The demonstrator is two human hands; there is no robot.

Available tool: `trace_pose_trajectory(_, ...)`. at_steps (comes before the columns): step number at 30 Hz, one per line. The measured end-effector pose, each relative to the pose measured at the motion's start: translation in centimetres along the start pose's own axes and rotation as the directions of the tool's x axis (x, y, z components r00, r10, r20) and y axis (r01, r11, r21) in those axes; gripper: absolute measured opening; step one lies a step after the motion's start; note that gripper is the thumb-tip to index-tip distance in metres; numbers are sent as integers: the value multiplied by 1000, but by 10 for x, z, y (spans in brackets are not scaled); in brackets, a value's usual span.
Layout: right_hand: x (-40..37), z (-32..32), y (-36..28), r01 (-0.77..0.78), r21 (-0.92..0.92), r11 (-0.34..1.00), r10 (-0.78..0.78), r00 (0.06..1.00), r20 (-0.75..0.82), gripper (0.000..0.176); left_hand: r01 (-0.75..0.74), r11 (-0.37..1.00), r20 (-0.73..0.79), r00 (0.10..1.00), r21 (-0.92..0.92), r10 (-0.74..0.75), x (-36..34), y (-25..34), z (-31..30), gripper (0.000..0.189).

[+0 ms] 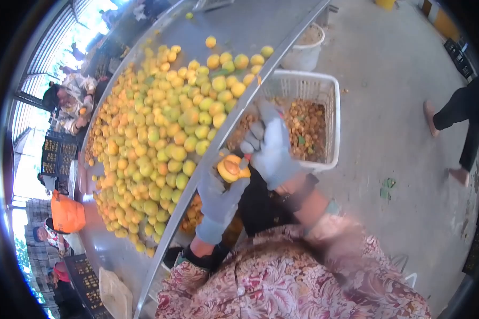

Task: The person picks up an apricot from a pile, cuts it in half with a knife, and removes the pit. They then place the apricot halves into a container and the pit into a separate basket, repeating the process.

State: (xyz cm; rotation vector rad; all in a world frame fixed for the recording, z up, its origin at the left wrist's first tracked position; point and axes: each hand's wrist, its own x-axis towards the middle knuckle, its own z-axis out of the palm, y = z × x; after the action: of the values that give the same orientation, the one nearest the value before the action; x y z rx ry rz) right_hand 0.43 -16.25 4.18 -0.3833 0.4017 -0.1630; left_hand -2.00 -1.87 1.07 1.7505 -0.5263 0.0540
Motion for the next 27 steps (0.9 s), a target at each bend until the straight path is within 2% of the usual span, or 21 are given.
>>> trace_pose_trajectory(1, 10, -7, -3, -72, 72, 995, 79, 992, -95, 23, -29, 1000, 1, 1000, -5, 29, 5, -10, 7, 58)
trace_pose_trajectory(3, 30, -26, -3, -37, 64, 997, 44, 994, -101, 23, 7, 999, -41, 999, -47, -9, 12, -24, 19, 56)
trace_pose_trajectory(4, 41, -37, -2, -77, 200, 977, 109, 982, -153, 25, 81, 981, -53, 994, -178, -91, 18, -15, 27, 52)
trace_pose_trajectory(5, 49, -49, 0, -110, 334, 936, 184, 963, -198, 28, 78, 981, -53, 995, -177, -89, 22, -15, 31, 52)
trace_pose_trajectory(7, 63, -74, 5, -104, 374, 922, 161, 979, -125, 26, 233, 892, -2, 967, -387, -254, 36, -19, 41, 49)
trace_pose_trajectory(9, 77, -101, 15, -144, 651, 746, 196, 980, -8, 23, 188, 917, -21, 978, -351, -209, 45, -27, 49, 48)
trace_pose_trajectory(10, 77, -105, 23, 46, 227, 973, -45, 999, -9, 25, 189, 913, -26, 977, -361, -212, 49, -31, 53, 48)
trace_pose_trajectory(11, 84, -108, 25, 48, 224, 973, -46, 999, -13, 25, 194, 909, -27, 975, -369, -219, 51, -35, 57, 48)
trace_pose_trajectory(12, 90, -115, 28, 20, 504, 863, -9, 1000, -24, 22, 203, 905, -20, 974, -373, -227, 54, -35, 59, 48)
trace_pose_trajectory(13, 85, -107, 26, 2, 739, 673, 32, 999, -33, 20, 210, 886, -4, 973, -414, -233, 56, -32, 58, 49)
trace_pose_trajectory(14, 79, -103, 16, -139, 845, 516, 179, 982, 53, 19, 221, 864, 12, 970, -453, -241, 54, -31, 59, 50)
trace_pose_trajectory(15, 76, -95, 11, -127, 851, 509, 184, 982, 37, 19, 239, 861, 22, 966, -448, -257, 52, -31, 59, 50)
trace_pose_trajectory(17, 79, -77, 4, 28, 523, 852, 148, 945, -292, 21, 293, 801, 77, 951, -522, -298, 55, -33, 57, 51)
trace_pose_trajectory(18, 69, -58, -9, 39, 375, 926, 68, 961, -268, 24, 285, 861, 112, 959, -421, -262, 55, -31, 52, 55)
trace_pose_trajectory(19, 62, -51, -15, 41, 380, 924, 70, 959, -275, 24, 293, 861, 118, 956, -417, -268, 56, -29, 45, 55)
trace_pose_trajectory(21, 55, -36, -25, 121, 101, 987, -114, 991, -71, 22, 575, 704, 368, 815, -417, -448, 63, -23, 35, 59)
trace_pose_trajectory(22, 44, -22, -28, 204, -66, 977, -205, 979, -14, 24, 590, 706, 418, 797, -391, -435, 68, -19, 34, 60)
trace_pose_trajectory(23, 39, -8, -29, 222, -283, 933, -248, 967, -59, 24, 575, 716, 414, 807, -395, -421, 72, -17, 32, 60)
trace_pose_trajectory(25, 38, -8, -26, 231, -305, 924, -251, 968, -29, 25, 722, 643, 509, 666, -256, -545, 73, -13, 28, 55)
trace_pose_trajectory(26, 43, -11, -28, 233, -304, 924, -252, 967, -25, 25, 677, 659, 471, 722, -327, -507, 70, -18, 32, 54)
trace_pose_trajectory(27, 49, -18, -30, 171, -118, 978, -177, 983, -45, 24, 677, 659, 468, 722, -327, -509, 69, -16, 35, 54)
